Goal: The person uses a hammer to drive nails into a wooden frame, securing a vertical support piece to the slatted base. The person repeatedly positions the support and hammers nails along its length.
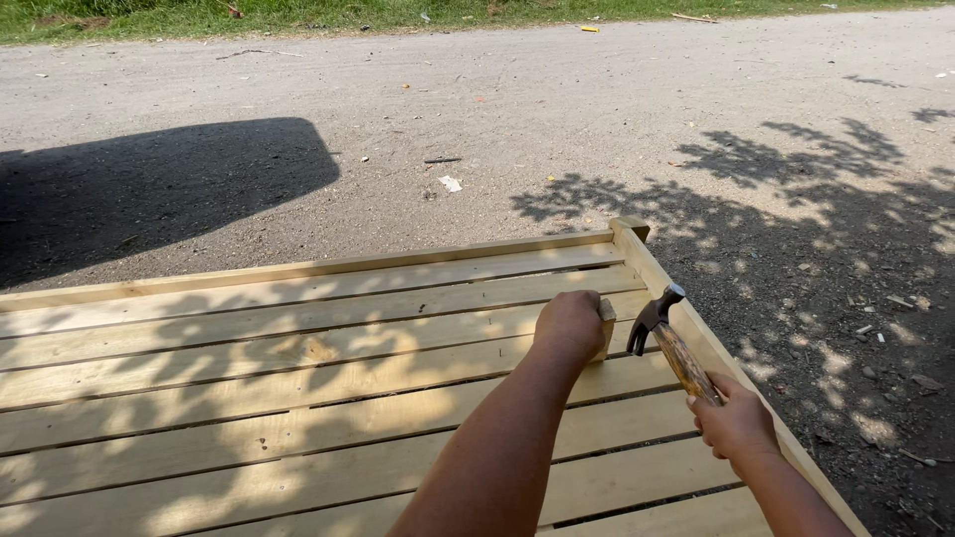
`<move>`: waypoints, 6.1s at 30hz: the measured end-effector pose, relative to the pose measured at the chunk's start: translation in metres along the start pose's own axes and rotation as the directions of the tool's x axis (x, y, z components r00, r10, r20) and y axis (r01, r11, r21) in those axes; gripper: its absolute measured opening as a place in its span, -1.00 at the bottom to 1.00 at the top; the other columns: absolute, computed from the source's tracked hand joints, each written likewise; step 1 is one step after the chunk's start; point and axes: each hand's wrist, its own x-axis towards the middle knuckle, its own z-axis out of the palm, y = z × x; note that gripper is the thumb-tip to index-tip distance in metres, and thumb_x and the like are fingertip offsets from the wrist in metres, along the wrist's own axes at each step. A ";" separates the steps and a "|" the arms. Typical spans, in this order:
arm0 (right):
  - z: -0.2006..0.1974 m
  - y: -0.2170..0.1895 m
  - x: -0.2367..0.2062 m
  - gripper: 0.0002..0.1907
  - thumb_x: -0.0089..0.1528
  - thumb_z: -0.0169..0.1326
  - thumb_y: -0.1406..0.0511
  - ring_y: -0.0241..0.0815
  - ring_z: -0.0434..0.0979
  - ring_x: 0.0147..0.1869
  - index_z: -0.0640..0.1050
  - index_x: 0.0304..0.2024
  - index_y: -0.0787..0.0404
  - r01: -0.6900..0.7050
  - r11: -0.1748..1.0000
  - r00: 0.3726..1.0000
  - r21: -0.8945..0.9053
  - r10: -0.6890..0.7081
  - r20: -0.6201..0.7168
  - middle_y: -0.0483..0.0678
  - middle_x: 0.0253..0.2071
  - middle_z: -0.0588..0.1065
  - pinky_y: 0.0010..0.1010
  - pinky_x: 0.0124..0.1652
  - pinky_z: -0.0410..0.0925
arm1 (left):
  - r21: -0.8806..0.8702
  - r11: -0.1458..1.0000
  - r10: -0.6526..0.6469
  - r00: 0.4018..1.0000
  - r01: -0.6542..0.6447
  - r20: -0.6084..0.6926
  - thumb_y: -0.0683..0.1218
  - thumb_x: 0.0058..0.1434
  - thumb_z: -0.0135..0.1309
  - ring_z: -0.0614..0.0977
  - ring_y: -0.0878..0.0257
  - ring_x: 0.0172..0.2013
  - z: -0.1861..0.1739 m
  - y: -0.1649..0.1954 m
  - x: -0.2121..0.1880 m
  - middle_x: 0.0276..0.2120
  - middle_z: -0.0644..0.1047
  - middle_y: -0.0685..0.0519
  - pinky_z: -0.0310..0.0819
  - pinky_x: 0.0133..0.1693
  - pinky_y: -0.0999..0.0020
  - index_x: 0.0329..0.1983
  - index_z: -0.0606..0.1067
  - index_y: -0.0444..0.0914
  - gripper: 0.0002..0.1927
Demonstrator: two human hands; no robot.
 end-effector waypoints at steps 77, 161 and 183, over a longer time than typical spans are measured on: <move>-0.020 -0.058 -0.137 -0.56 0.30 0.11 0.01 -0.25 0.31 -0.67 0.46 -0.20 0.28 0.140 0.969 0.987 0.203 -0.152 0.045 -0.07 -0.63 0.34 -0.32 -0.66 0.29 | -0.583 0.807 -0.199 0.974 0.098 -0.112 -0.18 -0.07 0.38 0.74 0.14 -0.15 0.047 0.039 0.014 -0.15 0.69 -0.06 0.59 -0.05 0.31 -0.03 0.65 -0.19 -0.54; -0.023 0.044 -0.056 -0.48 0.41 -0.13 -0.06 -0.23 0.22 -0.57 0.45 -0.07 0.30 -0.264 0.896 0.965 0.357 0.243 0.104 -0.04 -0.51 0.29 -0.26 -0.56 0.23 | -0.192 0.927 -0.341 0.937 0.322 -0.076 0.21 0.24 0.19 0.29 -0.12 0.32 0.014 -0.014 0.049 0.24 0.34 -0.15 0.36 0.20 -0.08 0.29 0.24 -0.15 -0.32; 0.058 0.150 0.000 -0.52 0.38 -0.07 -0.04 -0.06 0.35 -0.65 0.43 -0.01 0.25 -0.286 0.956 0.957 0.071 0.281 0.067 0.06 -0.57 0.37 -0.19 -0.56 0.31 | -0.403 0.827 -0.432 0.902 0.393 -0.008 0.35 0.27 0.03 0.60 -0.09 0.12 0.037 -0.093 0.073 0.11 0.56 -0.16 0.48 0.13 0.05 0.24 0.33 -0.22 -0.31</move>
